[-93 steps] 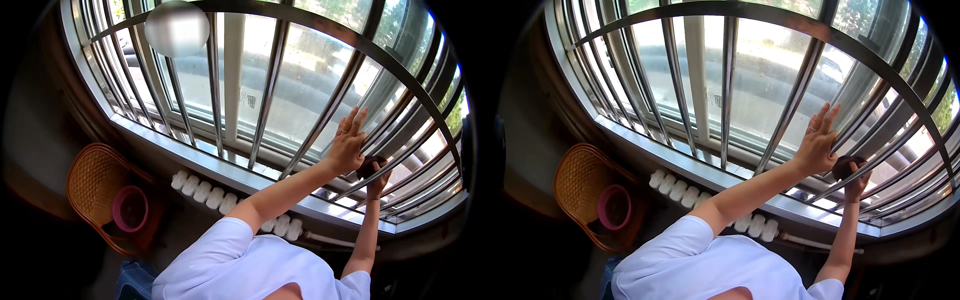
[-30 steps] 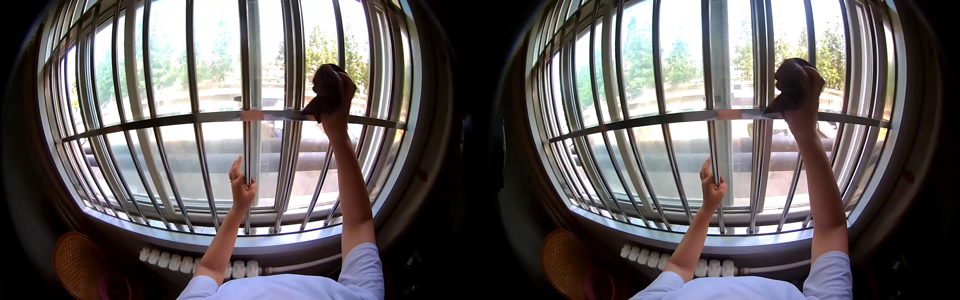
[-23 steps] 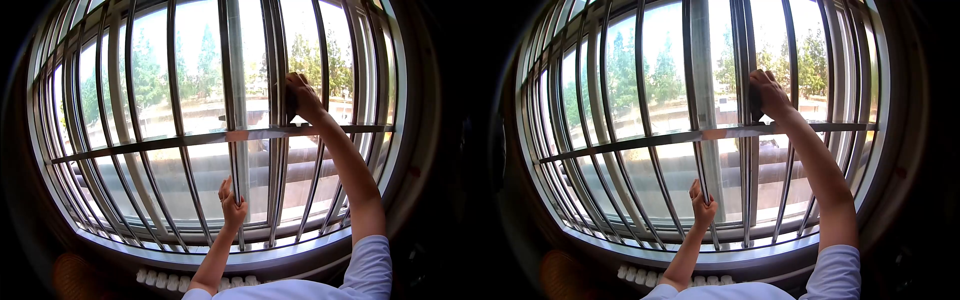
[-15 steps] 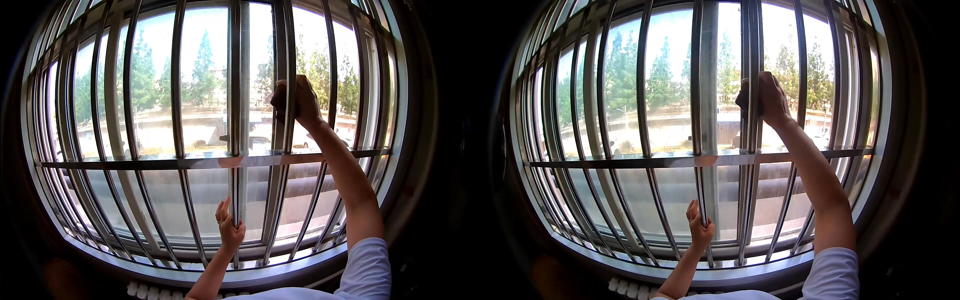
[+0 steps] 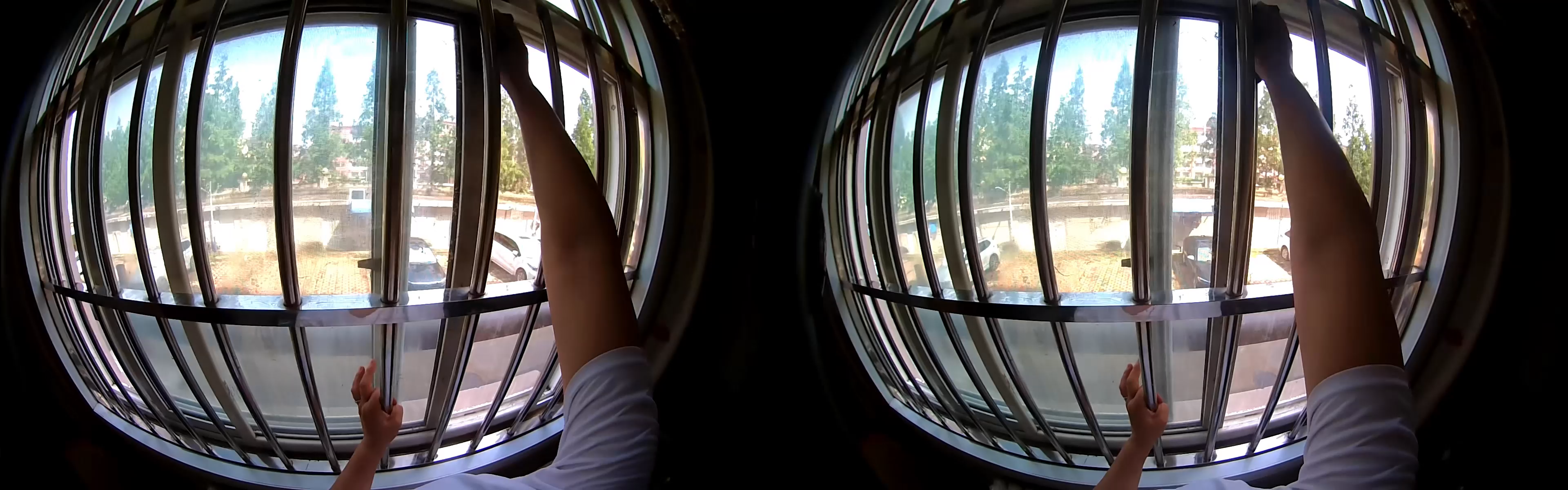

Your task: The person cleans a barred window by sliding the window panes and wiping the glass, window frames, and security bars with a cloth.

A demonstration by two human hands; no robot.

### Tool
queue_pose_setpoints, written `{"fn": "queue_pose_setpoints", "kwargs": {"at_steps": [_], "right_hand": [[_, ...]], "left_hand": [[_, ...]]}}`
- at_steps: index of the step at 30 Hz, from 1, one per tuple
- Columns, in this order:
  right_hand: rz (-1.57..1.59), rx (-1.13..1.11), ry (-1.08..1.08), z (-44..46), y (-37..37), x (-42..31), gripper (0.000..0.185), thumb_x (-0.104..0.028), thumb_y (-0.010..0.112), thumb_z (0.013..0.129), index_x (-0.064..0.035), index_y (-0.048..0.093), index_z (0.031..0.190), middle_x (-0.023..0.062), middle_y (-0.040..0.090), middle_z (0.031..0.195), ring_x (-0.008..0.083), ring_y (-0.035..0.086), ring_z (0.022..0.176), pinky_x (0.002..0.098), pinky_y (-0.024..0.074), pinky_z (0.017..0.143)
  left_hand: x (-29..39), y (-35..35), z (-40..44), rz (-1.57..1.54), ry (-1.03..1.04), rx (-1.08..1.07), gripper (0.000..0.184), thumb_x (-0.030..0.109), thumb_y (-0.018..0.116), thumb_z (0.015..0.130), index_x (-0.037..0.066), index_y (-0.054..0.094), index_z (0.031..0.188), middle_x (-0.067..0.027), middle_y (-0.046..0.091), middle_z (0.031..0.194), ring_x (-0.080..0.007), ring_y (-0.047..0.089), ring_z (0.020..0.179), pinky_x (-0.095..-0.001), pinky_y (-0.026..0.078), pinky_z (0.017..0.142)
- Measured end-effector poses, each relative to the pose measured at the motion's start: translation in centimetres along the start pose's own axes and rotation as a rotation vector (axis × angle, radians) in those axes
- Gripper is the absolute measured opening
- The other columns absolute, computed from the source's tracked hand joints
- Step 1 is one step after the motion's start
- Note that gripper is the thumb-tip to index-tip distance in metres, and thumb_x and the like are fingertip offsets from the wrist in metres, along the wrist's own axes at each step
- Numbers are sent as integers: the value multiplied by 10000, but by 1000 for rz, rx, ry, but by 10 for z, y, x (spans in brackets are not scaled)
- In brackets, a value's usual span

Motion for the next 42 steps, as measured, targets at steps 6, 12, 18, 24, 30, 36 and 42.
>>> {"fn": "queue_pose_setpoints", "kwargs": {"at_steps": [6, 12, 18, 24, 30, 36, 42], "right_hand": [[798, -221, 547, -63, -17, -107, 249, -200, 524, 978, 2, 581, 1111, 100, 635, 870, 177, 612, 701, 290, 501, 591], [108, -517, 59, -160, -72, -185, 362, -56, 637, 882, -61, 613, 1243, 90, 628, 1230, 243, 628, 1080, 335, 527, 897], [268, -1116, 326, -208, -115, -212, 499, 184, 638, 701, -107, 706, 1101, 89, 645, 1230, 263, 590, 1181, 348, 489, 997], [49, -233, 314, -73, -69, -122, 286, 52, 538, 879, -2, 630, 1143, 102, 660, 1037, 161, 648, 920, 274, 521, 832], [41, -553, 586, -176, -61, -148, 295, -89, 682, 850, -26, 639, 1136, 73, 693, 866, 195, 674, 821, 310, 529, 737], [209, -995, 94, -213, -101, -217, 138, 27, 676, 744, -83, 635, 815, 80, 536, 957, 254, 584, 893, 344, 501, 735], [56, -542, 432, -135, -75, -141, 169, 39, 612, 817, -36, 648, 964, 118, 577, 1048, 207, 616, 899, 316, 510, 768]], "left_hand": [[-1, 1, -2, -13, 53, 35, 154, -80, 522, 584, 24, 430, 651, -236, 481, 1375, -450, 327, 1355, -508, 253, 1106], [-3, 0, -1, -87, 44, 43, 182, -93, 527, 585, 35, 439, 681, -229, 492, 1367, -432, 370, 1332, -482, 274, 1098], [-2, -1, 1, -116, 54, 47, 182, -97, 521, 580, 22, 459, 703, -223, 497, 1364, -434, 374, 1326, -484, 274, 1096], [-2, -1, 0, -99, 23, 43, 172, -85, 526, 575, 24, 452, 686, -226, 490, 1372, -428, 373, 1325, -475, 274, 1092], [-5, 0, -1, -117, 9, 41, 180, -72, 537, 577, 46, 438, 672, -231, 483, 1380, -418, 349, 1341, -471, 267, 1094], [-5, 0, -4, -143, 9, 39, 182, -65, 535, 573, 48, 424, 662, -233, 484, 1380, -419, 364, 1326, -468, 268, 1091], [-3, 0, -4, -123, 3, 45, 186, -68, 520, 565, 50, 412, 660, -222, 504, 1357, -428, 376, 1305, -464, 277, 1082]]}}
Point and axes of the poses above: each hand's wrist, its own z-axis towards the middle knuckle, its own y-axis out of the palm, x = y × z, the point moved 5 cm from there along z, towards the middle knuckle
